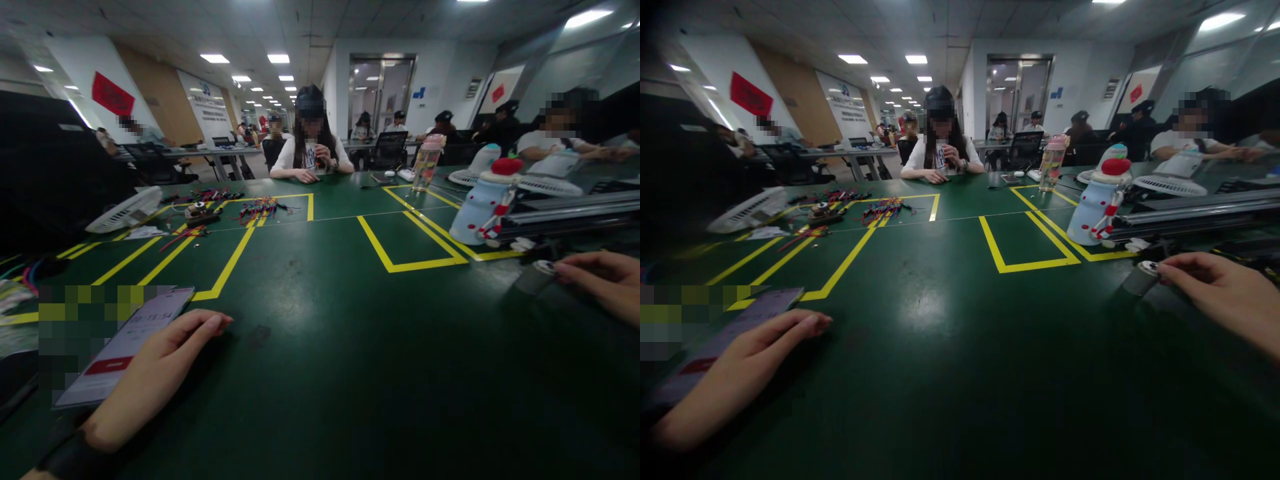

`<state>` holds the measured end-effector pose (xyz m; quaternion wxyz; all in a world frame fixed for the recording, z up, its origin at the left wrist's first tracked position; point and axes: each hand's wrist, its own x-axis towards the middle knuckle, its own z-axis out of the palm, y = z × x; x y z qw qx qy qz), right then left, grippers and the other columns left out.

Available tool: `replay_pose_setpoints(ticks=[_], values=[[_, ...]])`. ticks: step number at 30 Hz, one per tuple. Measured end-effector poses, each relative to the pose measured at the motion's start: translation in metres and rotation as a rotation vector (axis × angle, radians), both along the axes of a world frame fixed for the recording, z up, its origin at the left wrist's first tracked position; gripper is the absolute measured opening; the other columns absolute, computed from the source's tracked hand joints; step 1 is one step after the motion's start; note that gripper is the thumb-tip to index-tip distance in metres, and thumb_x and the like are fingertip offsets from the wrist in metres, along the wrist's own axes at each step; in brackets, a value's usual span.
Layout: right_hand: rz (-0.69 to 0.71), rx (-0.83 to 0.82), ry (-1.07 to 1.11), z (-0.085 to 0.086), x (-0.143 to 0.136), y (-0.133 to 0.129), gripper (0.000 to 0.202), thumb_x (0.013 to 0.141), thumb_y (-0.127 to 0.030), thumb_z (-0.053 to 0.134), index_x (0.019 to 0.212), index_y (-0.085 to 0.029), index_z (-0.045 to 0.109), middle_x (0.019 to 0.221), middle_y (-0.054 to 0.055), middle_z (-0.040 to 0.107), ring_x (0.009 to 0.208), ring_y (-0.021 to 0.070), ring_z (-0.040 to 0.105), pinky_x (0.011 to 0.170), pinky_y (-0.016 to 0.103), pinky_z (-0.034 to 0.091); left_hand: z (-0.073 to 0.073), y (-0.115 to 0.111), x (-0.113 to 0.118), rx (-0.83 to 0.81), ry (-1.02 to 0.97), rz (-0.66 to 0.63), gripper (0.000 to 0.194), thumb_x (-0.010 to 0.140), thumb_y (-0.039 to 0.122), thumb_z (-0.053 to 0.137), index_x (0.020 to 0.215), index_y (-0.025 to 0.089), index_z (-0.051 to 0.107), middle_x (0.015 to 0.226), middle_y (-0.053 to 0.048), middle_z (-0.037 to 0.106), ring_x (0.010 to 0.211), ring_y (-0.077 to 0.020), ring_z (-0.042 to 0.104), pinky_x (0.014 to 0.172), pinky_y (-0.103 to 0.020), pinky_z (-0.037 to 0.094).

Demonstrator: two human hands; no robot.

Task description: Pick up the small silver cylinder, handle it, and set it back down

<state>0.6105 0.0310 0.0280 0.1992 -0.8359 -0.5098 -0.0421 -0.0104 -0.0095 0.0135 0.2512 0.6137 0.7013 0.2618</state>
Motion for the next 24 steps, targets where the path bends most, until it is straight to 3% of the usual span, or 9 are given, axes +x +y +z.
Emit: replay_pose_setpoints(ticks=[6, 10, 17, 21, 24], values=[[-0.046, -0.042, 0.096, 0.014, -0.023, -0.001, 0.046, 0.078, -0.059, 0.054, 0.108, -0.026, 0.063, 0.096, 0.009, 0.064, 0.069, 0.0166, 0.055, 0.066, 0.032, 0.04, -0.001, 0.0, -0.001, 0.02, -0.003, 0.01, 0.033, 0.086, 0.052, 0.051, 0.099, 0.027, 0.068, 0.1, 0.002, 0.074, 0.101, -0.0231, 0.065, 0.091, -0.031, 0.047], [-0.046, -0.061, 0.121, 0.015, -0.022, 0.003, 0.044, 0.077, -0.055, 0.057, 0.106, -0.023, 0.065, 0.096, 0.011, 0.065, 0.069, 0.0174, 0.054, 0.066, 0.033, 0.039, -0.003, 0.0, -0.002, 0.001, -0.005, 0.019, 0.034, 0.086, 0.054, 0.051, 0.1, 0.028, 0.068, 0.099, 0.002, 0.074, 0.102, -0.0242, 0.065, 0.093, -0.034, 0.046], [-0.068, -0.088, 0.191, 0.016, -0.022, 0.005, 0.04, 0.079, -0.05, 0.056, 0.112, -0.028, 0.064, 0.111, 0.008, 0.062, 0.076, 0.0162, 0.054, 0.071, 0.033, 0.038, -0.001, 0.001, 0.0, -0.017, -0.013, 0.005, 0.037, 0.087, 0.054, 0.05, 0.101, 0.025, 0.067, 0.103, -0.001, 0.074, 0.104, -0.025, 0.064, 0.095, -0.035, 0.045], [-0.161, -0.029, 0.163, 0.016, -0.027, 0.005, 0.05, 0.073, -0.059, 0.059, 0.11, -0.025, 0.065, 0.102, 0.011, 0.063, 0.076, 0.0189, 0.054, 0.067, 0.033, 0.038, -0.001, 0.0, -0.001, -0.015, 0.0, 0.004, 0.036, 0.087, 0.055, 0.05, 0.102, 0.026, 0.067, 0.101, 0.001, 0.074, 0.104, -0.0243, 0.064, 0.094, -0.034, 0.045], [-0.177, -0.031, 0.185, 0.016, -0.033, 0.004, 0.048, 0.074, -0.056, 0.059, 0.106, -0.021, 0.068, 0.098, 0.012, 0.064, 0.075, 0.0199, 0.055, 0.066, 0.034, 0.039, -0.002, 0.0, -0.003, -0.01, 0.002, -0.003, 0.036, 0.087, 0.055, 0.049, 0.102, 0.027, 0.067, 0.103, 0.001, 0.074, 0.105, -0.0243, 0.063, 0.095, -0.034, 0.044]])
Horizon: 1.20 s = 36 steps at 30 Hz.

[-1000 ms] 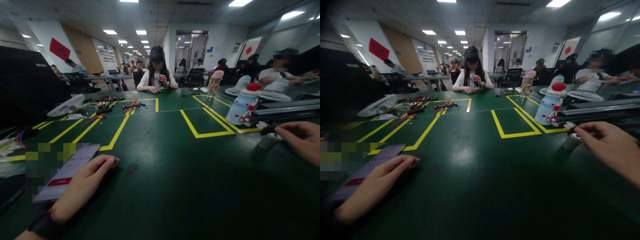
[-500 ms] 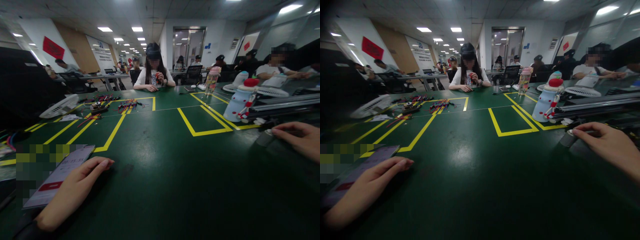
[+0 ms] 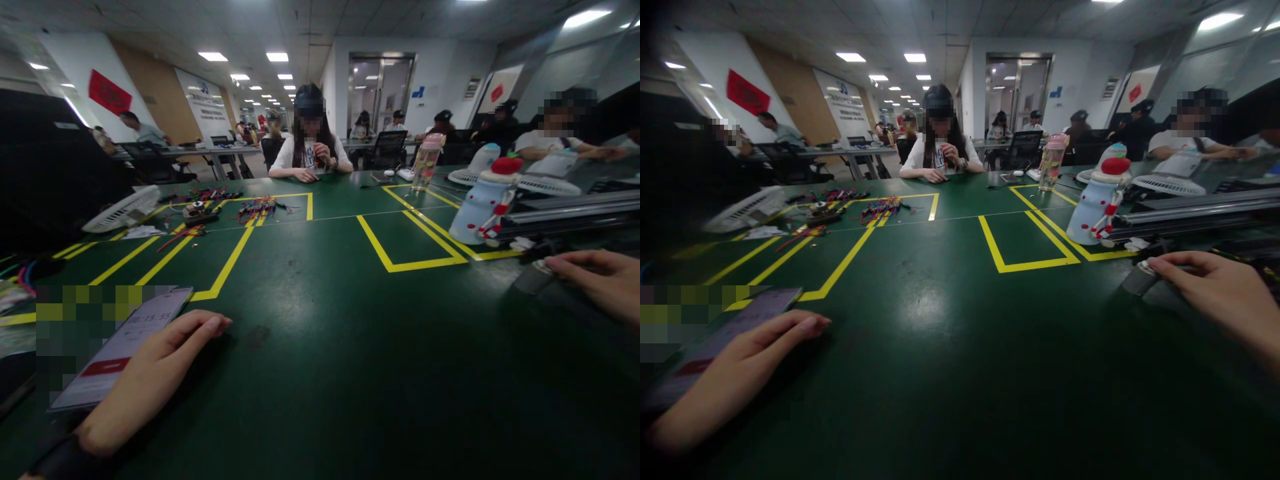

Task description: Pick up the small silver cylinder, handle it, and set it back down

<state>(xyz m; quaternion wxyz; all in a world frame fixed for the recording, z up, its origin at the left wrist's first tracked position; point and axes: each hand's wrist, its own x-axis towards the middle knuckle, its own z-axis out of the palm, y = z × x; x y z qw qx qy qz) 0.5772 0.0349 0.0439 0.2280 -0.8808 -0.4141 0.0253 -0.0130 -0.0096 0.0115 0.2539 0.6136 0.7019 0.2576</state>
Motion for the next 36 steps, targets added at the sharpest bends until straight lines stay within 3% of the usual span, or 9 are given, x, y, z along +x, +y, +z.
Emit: replay_pose_setpoints(ticks=[4, 7, 12, 17, 20, 24, 28, 31, 36], values=[[0.107, 0.061, 0.096, -0.002, -0.001, -0.005, 0.04, 0.079, -0.044, 0.056, 0.112, -0.024, 0.067, 0.11, 0.011, 0.063, 0.081, 0.0211, 0.058, 0.071, 0.035, 0.042, 0.0, 0.0, 0.0, -0.011, -0.002, -0.004, 0.034, 0.087, 0.054, 0.049, 0.1, 0.028, 0.067, 0.102, 0.003, 0.073, 0.104, -0.0235, 0.063, 0.095, -0.032, 0.044], [0.177, 0.107, 0.165, -0.007, 0.004, -0.009, 0.05, 0.074, -0.044, 0.063, 0.122, -0.029, 0.058, 0.117, 0.009, 0.061, 0.087, 0.0217, 0.06, 0.072, 0.034, 0.044, 0.002, 0.0, 0.001, -0.012, 0.003, -0.013, 0.033, 0.087, 0.053, 0.05, 0.1, 0.028, 0.066, 0.101, 0.004, 0.073, 0.104, -0.0237, 0.063, 0.094, -0.032, 0.044], [0.207, 0.05, 0.077, -0.022, 0.009, -0.008, 0.062, 0.061, -0.052, 0.073, 0.113, -0.023, 0.054, 0.111, 0.013, 0.061, 0.091, 0.0239, 0.061, 0.072, 0.034, 0.047, 0.003, 0.0, 0.001, -0.003, 0.022, -0.029, 0.031, 0.087, 0.052, 0.05, 0.099, 0.028, 0.067, 0.102, 0.003, 0.073, 0.103, -0.0237, 0.063, 0.093, -0.033, 0.045], [0.208, 0.144, -0.013, -0.032, -0.004, -0.005, 0.065, 0.062, -0.051, 0.073, 0.113, -0.019, 0.047, 0.111, 0.013, 0.058, 0.091, 0.0242, 0.061, 0.074, 0.034, 0.049, 0.003, 0.0, 0.002, 0.023, 0.043, -0.043, 0.032, 0.087, 0.052, 0.05, 0.099, 0.028, 0.067, 0.104, 0.003, 0.073, 0.102, -0.0233, 0.064, 0.092, -0.03, 0.045], [0.325, 0.294, 0.007, -0.031, -0.041, -0.007, 0.059, 0.067, -0.045, 0.072, 0.113, -0.019, 0.045, 0.115, 0.014, 0.055, 0.097, 0.0226, 0.059, 0.079, 0.031, 0.051, 0.002, 0.001, 0.003, 0.035, 0.052, -0.073, 0.033, 0.088, 0.052, 0.049, 0.099, 0.027, 0.067, 0.104, 0.002, 0.072, 0.103, -0.0242, 0.063, 0.092, -0.031, 0.044], [0.829, 0.39, 0.286, -0.029, -0.128, -0.014, 0.052, 0.072, -0.04, 0.071, 0.112, -0.022, 0.043, 0.112, 0.007, 0.055, 0.099, 0.0167, 0.059, 0.086, 0.028, 0.052, 0.001, 0.002, 0.002, 0.034, 0.049, -0.104, 0.038, 0.088, 0.054, 0.046, 0.101, 0.024, 0.065, 0.105, -0.002, 0.071, 0.104, -0.0262, 0.061, 0.093, -0.035, 0.044], [1.272, 0.27, 0.416, -0.035, -0.213, -0.024, 0.041, 0.079, -0.03, 0.064, 0.114, -0.024, 0.042, 0.111, 0.004, 0.054, 0.1, 0.0127, 0.057, 0.089, 0.028, 0.051, -0.001, 0.002, -0.001, 0.03, 0.039, -0.092, 0.039, 0.088, 0.055, 0.047, 0.102, 0.024, 0.064, 0.105, -0.002, 0.071, 0.103, -0.0262, 0.062, 0.094, -0.037, 0.044], [1.386, 0.152, 0.408, -0.042, -0.245, -0.028, 0.038, 0.08, -0.025, 0.061, 0.113, -0.025, 0.042, 0.106, 0.001, 0.054, 0.092, 0.0104, 0.055, 0.083, 0.028, 0.05, -0.004, 0.003, -0.006, 0.06, 0.039, -0.083, 0.036, 0.088, 0.054, 0.048, 0.101, 0.026, 0.065, 0.103, -0.001, 0.071, 0.102, -0.0255, 0.063, 0.092, -0.036, 0.046], [1.382, 0.112, 0.43, -0.05, -0.25, -0.031, 0.042, 0.079, -0.023, 0.059, 0.116, -0.024, 0.039, 0.105, 0.002, 0.053, 0.088, 0.0098, 0.053, 0.081, 0.028, 0.048, -0.007, 0.007, -0.002, 0.099, 0.079, -0.128, 0.033, 0.087, 0.051, 0.052, 0.106, 0.028, 0.066, 0.109, -0.002, 0.07, 0.101, -0.0254, 0.063, 0.086, -0.036, 0.05]])
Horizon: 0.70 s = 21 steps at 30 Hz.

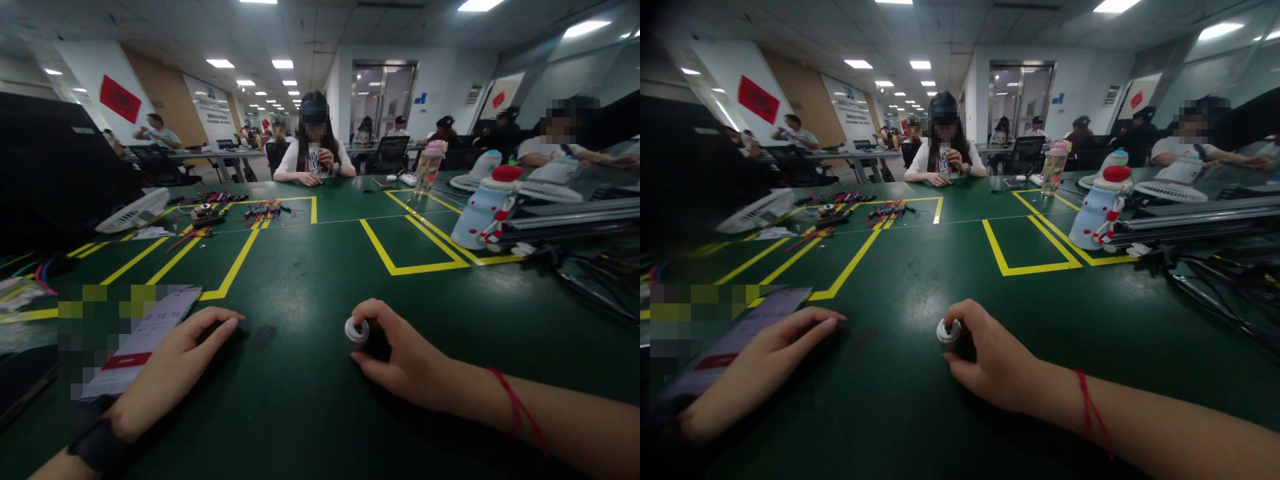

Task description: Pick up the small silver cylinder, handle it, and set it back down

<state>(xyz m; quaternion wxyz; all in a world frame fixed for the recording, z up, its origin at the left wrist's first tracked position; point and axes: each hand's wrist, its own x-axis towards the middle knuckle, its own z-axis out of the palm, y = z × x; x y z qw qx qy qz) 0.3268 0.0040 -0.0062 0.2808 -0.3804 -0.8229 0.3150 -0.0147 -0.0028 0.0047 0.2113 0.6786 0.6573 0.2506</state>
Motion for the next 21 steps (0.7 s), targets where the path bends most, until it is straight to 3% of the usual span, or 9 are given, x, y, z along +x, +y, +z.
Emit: replay_pose_setpoints(ticks=[3, 5, 8, 10, 12, 16, 21], values=[[-0.017, -0.041, 0.057, -0.001, 0.001, 0.0, 0.054, 0.076, -0.022, 0.063, 0.121, -0.024, 0.033, 0.109, 0.003, 0.052, 0.095, 0.0103, 0.054, 0.086, 0.028, 0.047, 0.012, -0.001, 0.033, 0.018, -0.017, -0.12, 0.03, 0.089, 0.045, 0.053, 0.112, 0.03, 0.063, 0.11, 0.0, 0.068, 0.099, -0.0225, 0.063, 0.084, -0.033, 0.051], [-0.023, -0.058, 0.091, -0.003, 0.0, 0.001, 0.059, 0.074, -0.02, 0.065, 0.122, -0.023, 0.03, 0.111, 0.003, 0.051, 0.099, 0.0102, 0.054, 0.088, 0.028, 0.047, 0.024, -0.003, 0.068, 0.059, -0.059, -0.285, 0.026, 0.091, 0.038, 0.052, 0.114, 0.031, 0.061, 0.112, 0.0, 0.066, 0.1, -0.0199, 0.062, 0.087, -0.032, 0.05], [-0.007, -0.071, 0.12, -0.005, -0.002, 0.003, 0.058, 0.075, -0.02, 0.065, 0.121, -0.024, 0.03, 0.109, 0.002, 0.052, 0.097, 0.0091, 0.054, 0.086, 0.026, 0.047, 0.039, -0.002, 0.12, 0.132, -0.126, -0.473, 0.02, 0.092, 0.03, 0.053, 0.107, 0.028, 0.065, 0.105, 0.0, 0.067, 0.097, -0.0168, 0.061, 0.087, -0.03, 0.048], [0.006, -0.07, 0.136, -0.006, -0.002, 0.004, 0.056, 0.076, -0.021, 0.064, 0.121, -0.024, 0.03, 0.108, 0.001, 0.052, 0.096, 0.0085, 0.054, 0.084, 0.025, 0.047, 0.045, 0.001, 0.141, 0.15, -0.144, -0.515, 0.015, 0.09, 0.025, 0.056, 0.097, 0.026, 0.07, 0.101, 0.0, 0.067, 0.095, -0.0163, 0.061, 0.087, -0.03, 0.047], [0.025, -0.071, 0.144, -0.006, -0.002, 0.005, 0.055, 0.077, -0.022, 0.064, 0.12, -0.024, 0.031, 0.108, 0.001, 0.053, 0.097, 0.0083, 0.054, 0.084, 0.025, 0.047, 0.048, 0.005, 0.148, 0.158, -0.146, -0.511, 0.013, 0.088, 0.023, 0.059, 0.088, 0.025, 0.072, 0.099, -0.001, 0.066, 0.093, -0.0164, 0.061, 0.085, -0.03, 0.047], [-0.006, -0.07, 0.119, -0.003, -0.003, 0.004, 0.052, 0.076, -0.021, 0.062, 0.12, -0.023, 0.034, 0.107, 0.002, 0.053, 0.093, 0.0086, 0.054, 0.081, 0.025, 0.046, 0.048, 0.011, 0.137, 0.192, -0.204, -0.426, 0.013, 0.089, 0.026, 0.059, 0.087, 0.024, 0.071, 0.094, -0.001, 0.064, 0.089, -0.0163, 0.06, 0.081, -0.03, 0.047], [-0.071, -0.041, 0.078, -0.001, -0.002, 0.003, 0.046, 0.072, -0.017, 0.06, 0.113, -0.021, 0.04, 0.099, 0.0, 0.054, 0.085, 0.008, 0.052, 0.073, 0.023, 0.045, 0.023, 0.012, 0.13, 0.108, -0.119, -0.376, 0.009, 0.085, 0.028, 0.064, 0.084, 0.026, 0.073, 0.092, -0.001, 0.064, 0.089, -0.0186, 0.06, 0.082, -0.033, 0.046]])
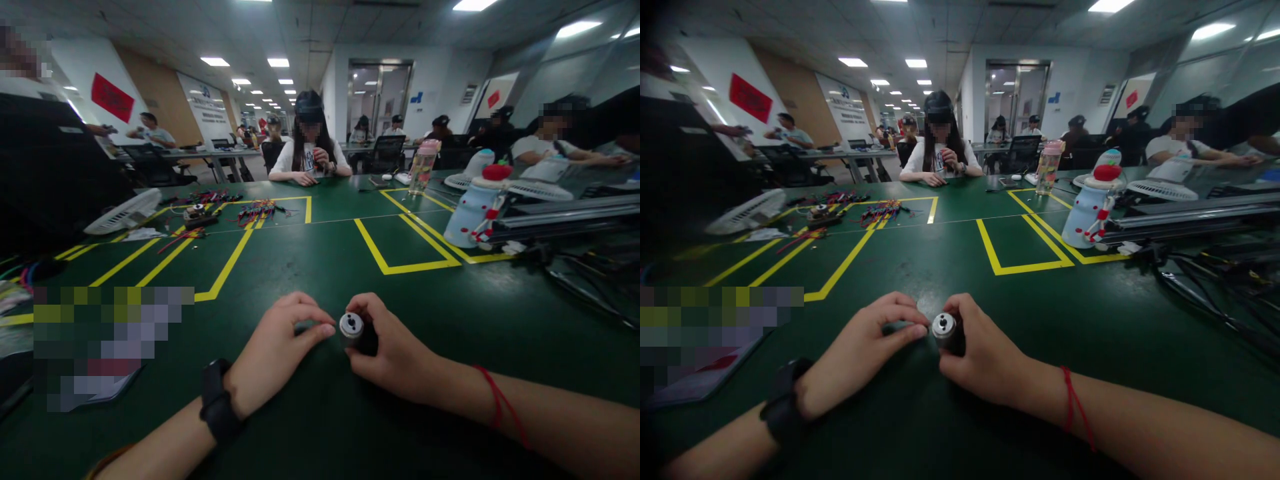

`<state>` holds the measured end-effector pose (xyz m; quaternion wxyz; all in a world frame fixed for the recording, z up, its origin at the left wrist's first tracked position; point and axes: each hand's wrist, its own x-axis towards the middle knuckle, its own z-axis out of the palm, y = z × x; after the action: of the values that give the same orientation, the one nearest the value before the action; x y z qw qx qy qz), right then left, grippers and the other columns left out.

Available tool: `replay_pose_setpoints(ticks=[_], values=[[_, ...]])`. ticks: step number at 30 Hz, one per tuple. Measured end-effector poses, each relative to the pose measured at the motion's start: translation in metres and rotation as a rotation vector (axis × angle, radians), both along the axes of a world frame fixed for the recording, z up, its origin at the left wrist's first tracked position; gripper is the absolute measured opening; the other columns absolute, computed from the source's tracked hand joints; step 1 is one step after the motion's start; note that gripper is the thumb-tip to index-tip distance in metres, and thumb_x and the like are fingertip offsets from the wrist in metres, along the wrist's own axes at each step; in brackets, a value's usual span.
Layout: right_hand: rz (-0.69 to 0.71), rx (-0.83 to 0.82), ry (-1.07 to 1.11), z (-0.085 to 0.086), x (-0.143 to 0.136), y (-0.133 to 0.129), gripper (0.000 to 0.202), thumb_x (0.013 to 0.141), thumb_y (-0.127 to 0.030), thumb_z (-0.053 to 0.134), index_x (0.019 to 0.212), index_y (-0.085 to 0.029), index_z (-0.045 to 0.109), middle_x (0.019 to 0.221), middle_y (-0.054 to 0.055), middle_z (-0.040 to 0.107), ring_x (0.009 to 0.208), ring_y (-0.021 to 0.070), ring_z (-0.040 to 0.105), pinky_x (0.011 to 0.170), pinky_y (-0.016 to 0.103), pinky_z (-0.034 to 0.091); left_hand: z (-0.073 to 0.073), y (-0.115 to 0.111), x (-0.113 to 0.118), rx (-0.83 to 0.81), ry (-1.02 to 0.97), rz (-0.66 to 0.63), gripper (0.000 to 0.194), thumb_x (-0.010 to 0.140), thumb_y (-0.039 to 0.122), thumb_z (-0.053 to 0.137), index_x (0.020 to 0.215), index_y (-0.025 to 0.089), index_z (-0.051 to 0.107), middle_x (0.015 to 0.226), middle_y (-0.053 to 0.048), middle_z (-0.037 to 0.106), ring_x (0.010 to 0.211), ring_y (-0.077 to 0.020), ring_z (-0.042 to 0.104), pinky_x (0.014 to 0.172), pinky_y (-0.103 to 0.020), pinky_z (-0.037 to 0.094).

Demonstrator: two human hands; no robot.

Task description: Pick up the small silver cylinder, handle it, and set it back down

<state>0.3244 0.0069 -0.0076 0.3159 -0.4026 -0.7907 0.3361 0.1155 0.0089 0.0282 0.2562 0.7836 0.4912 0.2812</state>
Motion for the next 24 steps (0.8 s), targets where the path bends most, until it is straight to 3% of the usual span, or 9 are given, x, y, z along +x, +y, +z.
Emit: replay_pose_setpoints(ticks=[4, 6, 9, 13, 18, 21, 24], values=[[-0.006, 0.028, -0.02, -0.001, -0.003, 0.0, 0.042, 0.071, -0.017, 0.06, 0.11, -0.021, 0.043, 0.097, 0.0, 0.054, 0.082, 0.0079, 0.051, 0.07, 0.022, 0.044, -0.021, 0.0, 0.008, 0.025, 0.147, -0.014, 0.005, 0.081, 0.031, 0.069, 0.082, 0.028, 0.073, 0.092, 0.0, 0.066, 0.093, -0.0221, 0.059, 0.082, -0.036, 0.045], [-0.009, 0.036, -0.018, 0.001, -0.002, 0.001, 0.042, 0.072, -0.018, 0.061, 0.11, -0.021, 0.043, 0.097, -0.001, 0.055, 0.082, 0.0081, 0.052, 0.071, 0.022, 0.045, -0.021, 0.0, 0.008, 0.015, 0.149, -0.018, 0.008, 0.08, 0.034, 0.069, 0.085, 0.027, 0.072, 0.093, 0.0, 0.066, 0.094, -0.0223, 0.059, 0.083, -0.036, 0.045], [-0.072, 0.066, -0.032, 0.01, 0.015, 0.006, 0.04, 0.074, -0.021, 0.062, 0.111, -0.022, 0.045, 0.101, 0.001, 0.056, 0.088, 0.0096, 0.055, 0.079, 0.024, 0.048, -0.01, -0.001, -0.006, -0.053, 0.06, -0.002, 0.018, 0.084, 0.038, 0.064, 0.097, 0.027, 0.069, 0.099, -0.001, 0.066, 0.09, -0.0197, 0.06, 0.08, -0.033, 0.047], [-0.362, 0.101, -0.061, 0.019, 0.089, 0.023, 0.05, 0.076, -0.038, 0.065, 0.118, -0.021, 0.044, 0.111, 0.007, 0.056, 0.096, 0.0164, 0.058, 0.085, 0.031, 0.05, 0.0, -0.005, -0.055, -0.138, 0.001, 0.182, 0.028, 0.091, 0.046, 0.049, 0.103, 0.027, 0.066, 0.1, -0.001, 0.066, 0.089, -0.0198, 0.061, 0.078, -0.033, 0.047], [-0.823, 0.087, -0.355, 0.01, 0.22, 0.033, 0.061, 0.071, -0.048, 0.067, 0.123, -0.022, 0.046, 0.111, 0.014, 0.057, 0.086, 0.0236, 0.06, 0.072, 0.039, 0.052, -0.019, -0.007, -0.122, -0.238, -0.113, 0.404, 0.033, 0.088, 0.05, 0.053, 0.107, 0.025, 0.063, 0.093, -0.001, 0.067, 0.085, -0.02, 0.063, 0.077, -0.032, 0.049], [-0.977, 0.023, -0.48, 0.005, 0.273, 0.032, 0.064, 0.071, -0.052, 0.064, 0.124, -0.021, 0.045, 0.106, 0.017, 0.057, 0.074, 0.0224, 0.059, 0.063, 0.04, 0.05, -0.029, -0.007, -0.136, -0.246, -0.214, 0.438, 0.034, 0.087, 0.049, 0.055, 0.106, 0.022, 0.063, 0.092, -0.002, 0.068, 0.083, -0.0199, 0.064, 0.074, -0.03, 0.051], [-1.026, 0.039, -0.617, 0.005, 0.29, 0.032, 0.069, 0.072, -0.056, 0.06, 0.127, -0.017, 0.044, 0.109, 0.021, 0.056, 0.085, 0.0274, 0.06, 0.067, 0.04, 0.049, -0.028, -0.008, -0.133, -0.239, -0.245, 0.445, 0.032, 0.086, 0.047, 0.057, 0.104, 0.022, 0.065, 0.091, -0.001, 0.069, 0.082, -0.0195, 0.065, 0.073, -0.028, 0.052]])
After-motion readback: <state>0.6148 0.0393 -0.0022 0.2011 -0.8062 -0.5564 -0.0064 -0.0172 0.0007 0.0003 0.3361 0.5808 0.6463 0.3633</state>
